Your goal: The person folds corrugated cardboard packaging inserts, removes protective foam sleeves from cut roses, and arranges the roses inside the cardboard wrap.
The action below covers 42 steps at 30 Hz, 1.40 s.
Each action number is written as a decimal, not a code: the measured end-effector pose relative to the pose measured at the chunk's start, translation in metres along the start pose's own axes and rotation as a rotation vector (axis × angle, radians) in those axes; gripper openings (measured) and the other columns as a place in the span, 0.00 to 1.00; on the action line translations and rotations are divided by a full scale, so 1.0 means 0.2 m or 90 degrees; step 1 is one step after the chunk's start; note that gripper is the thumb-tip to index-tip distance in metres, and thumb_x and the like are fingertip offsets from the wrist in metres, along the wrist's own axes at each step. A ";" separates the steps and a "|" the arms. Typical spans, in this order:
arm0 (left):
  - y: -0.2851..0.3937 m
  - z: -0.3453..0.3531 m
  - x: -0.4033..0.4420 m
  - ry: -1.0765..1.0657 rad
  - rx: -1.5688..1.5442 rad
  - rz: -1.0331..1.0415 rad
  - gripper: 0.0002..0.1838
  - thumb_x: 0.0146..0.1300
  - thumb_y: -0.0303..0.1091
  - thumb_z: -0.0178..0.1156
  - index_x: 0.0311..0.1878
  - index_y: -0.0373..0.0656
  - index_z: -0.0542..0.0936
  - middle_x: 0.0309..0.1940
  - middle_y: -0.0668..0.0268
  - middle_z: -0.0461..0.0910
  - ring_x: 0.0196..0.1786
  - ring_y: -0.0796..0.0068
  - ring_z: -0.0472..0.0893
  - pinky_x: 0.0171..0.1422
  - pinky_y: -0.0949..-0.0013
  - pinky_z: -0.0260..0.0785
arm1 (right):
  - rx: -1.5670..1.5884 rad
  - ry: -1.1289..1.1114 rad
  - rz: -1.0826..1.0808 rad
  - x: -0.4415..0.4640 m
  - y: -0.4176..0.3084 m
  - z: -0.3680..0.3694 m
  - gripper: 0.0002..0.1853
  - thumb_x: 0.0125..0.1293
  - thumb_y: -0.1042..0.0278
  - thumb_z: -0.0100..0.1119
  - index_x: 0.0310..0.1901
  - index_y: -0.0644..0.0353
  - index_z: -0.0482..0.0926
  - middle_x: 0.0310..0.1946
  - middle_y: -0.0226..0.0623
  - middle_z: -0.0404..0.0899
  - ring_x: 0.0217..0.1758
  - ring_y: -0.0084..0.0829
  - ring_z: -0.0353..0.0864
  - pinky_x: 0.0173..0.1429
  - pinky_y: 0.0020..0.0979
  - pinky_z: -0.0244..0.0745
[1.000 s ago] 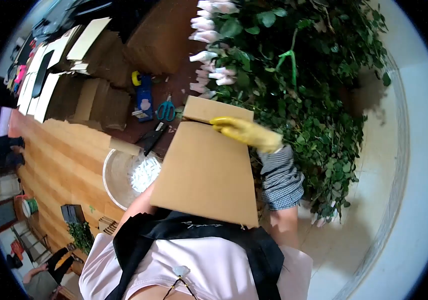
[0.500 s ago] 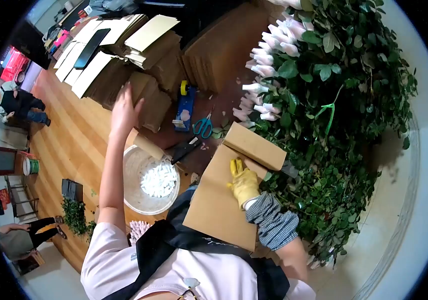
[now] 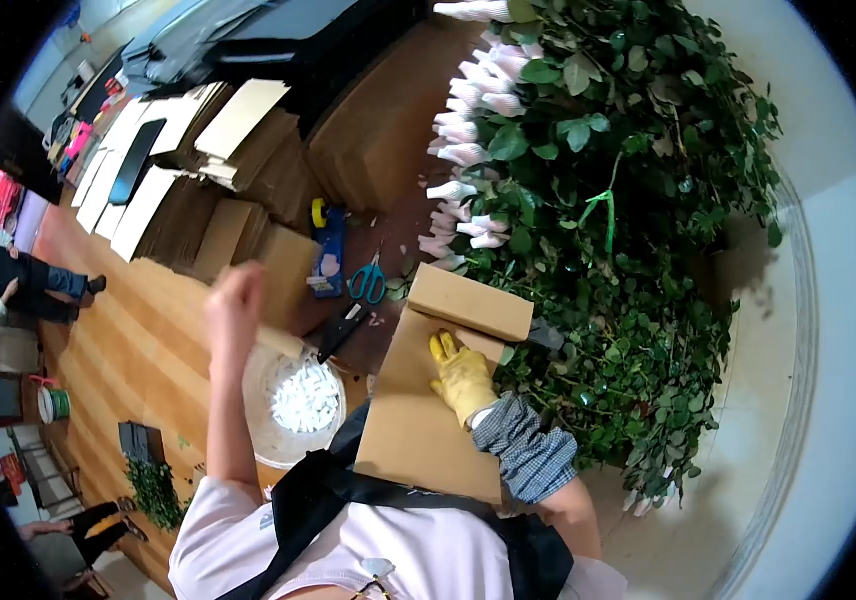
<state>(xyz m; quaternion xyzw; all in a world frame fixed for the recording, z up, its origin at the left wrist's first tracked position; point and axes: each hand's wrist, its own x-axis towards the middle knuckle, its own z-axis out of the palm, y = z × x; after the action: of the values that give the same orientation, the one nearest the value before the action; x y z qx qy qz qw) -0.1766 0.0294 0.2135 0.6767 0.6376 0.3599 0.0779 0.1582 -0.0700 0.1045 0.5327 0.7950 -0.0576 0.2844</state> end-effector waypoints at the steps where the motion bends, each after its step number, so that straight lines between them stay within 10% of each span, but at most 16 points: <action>1: 0.09 0.03 -0.06 -0.147 -0.060 -0.059 0.09 0.64 0.36 0.64 0.45 0.45 0.86 0.36 0.58 0.86 0.38 0.55 0.84 0.43 0.61 0.77 | 0.019 -0.002 0.007 0.00 -0.01 -0.01 0.49 0.67 0.40 0.57 0.78 0.61 0.49 0.77 0.43 0.59 0.53 0.32 0.82 0.51 0.33 0.79; 4: 0.17 0.29 -0.21 -0.424 -0.133 -0.048 0.13 0.65 0.39 0.64 0.42 0.38 0.85 0.32 0.55 0.86 0.34 0.60 0.84 0.41 0.64 0.75 | 0.049 0.010 0.020 -0.03 -0.01 -0.07 0.47 0.64 0.42 0.61 0.77 0.58 0.51 0.77 0.41 0.59 0.47 0.33 0.83 0.46 0.36 0.79; 7: 0.10 0.64 -0.27 -0.691 -0.302 -0.234 0.17 0.67 0.42 0.65 0.40 0.33 0.85 0.27 0.65 0.82 0.32 0.81 0.76 0.39 0.70 0.72 | 0.006 0.016 -0.018 -0.01 0.00 0.00 0.28 0.64 0.51 0.57 0.62 0.59 0.75 0.57 0.38 0.81 0.42 0.32 0.84 0.42 0.37 0.78; 17: 0.01 0.69 -0.22 -0.873 -0.528 -0.383 0.33 0.77 0.58 0.46 0.61 0.34 0.79 0.45 0.64 0.85 0.44 0.79 0.81 0.48 0.75 0.73 | 0.122 0.171 0.046 0.03 -0.01 0.15 0.13 0.60 0.59 0.57 0.34 0.55 0.87 0.29 0.32 0.85 0.36 0.33 0.83 0.44 0.36 0.75; 22: -0.09 0.88 -0.21 -1.033 -0.324 -0.150 0.15 0.71 0.39 0.63 0.53 0.39 0.80 0.37 0.74 0.81 0.34 0.86 0.77 0.34 0.80 0.67 | 0.084 0.066 -0.008 0.02 0.00 0.11 0.22 0.61 0.56 0.59 0.55 0.55 0.80 0.42 0.31 0.86 0.39 0.32 0.84 0.40 0.38 0.78; 25: 0.01 0.86 -0.27 -0.921 -0.601 -0.406 0.12 0.71 0.39 0.64 0.49 0.41 0.79 0.33 0.77 0.80 0.29 0.89 0.73 0.30 0.83 0.62 | 0.131 0.146 0.020 0.02 0.00 0.12 0.20 0.63 0.58 0.57 0.55 0.55 0.79 0.46 0.32 0.85 0.39 0.35 0.86 0.40 0.40 0.79; 33: 0.14 0.89 -0.55 -0.579 -0.096 0.008 0.29 0.52 0.56 0.75 0.30 0.34 0.81 0.23 0.53 0.81 0.26 0.59 0.82 0.34 0.58 0.74 | 0.324 0.337 0.170 -0.04 0.06 0.00 0.19 0.62 0.54 0.63 0.50 0.56 0.81 0.48 0.39 0.84 0.48 0.37 0.85 0.50 0.39 0.79; 37: 0.24 0.87 -0.48 -0.636 0.069 0.141 0.28 0.56 0.60 0.69 0.26 0.40 0.83 0.20 0.57 0.83 0.28 0.57 0.85 0.35 0.57 0.77 | 0.297 0.188 -0.003 0.03 -0.03 0.12 0.54 0.54 0.38 0.68 0.75 0.62 0.56 0.75 0.53 0.58 0.79 0.52 0.54 0.82 0.48 0.44; 40: 0.32 0.74 -0.37 -0.688 0.124 0.257 0.24 0.61 0.57 0.66 0.27 0.42 0.83 0.20 0.58 0.83 0.27 0.59 0.85 0.33 0.62 0.77 | 0.243 0.136 0.020 0.13 -0.09 0.23 0.50 0.64 0.35 0.51 0.78 0.59 0.47 0.80 0.51 0.46 0.83 0.53 0.44 0.82 0.55 0.34; 42: 0.45 0.61 -0.32 -0.889 -0.342 -0.012 0.19 0.73 0.45 0.60 0.49 0.36 0.82 0.37 0.59 0.87 0.39 0.70 0.87 0.46 0.66 0.79 | 0.264 -0.010 0.027 0.18 -0.07 0.10 0.50 0.63 0.32 0.44 0.78 0.59 0.48 0.80 0.51 0.46 0.83 0.54 0.43 0.82 0.55 0.33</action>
<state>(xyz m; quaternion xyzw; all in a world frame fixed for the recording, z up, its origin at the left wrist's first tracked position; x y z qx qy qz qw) -0.0285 -0.0013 0.1507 0.6997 0.3358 -0.0106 0.6305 0.1447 -0.0542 0.0659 0.5962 0.7523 -0.2179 0.1764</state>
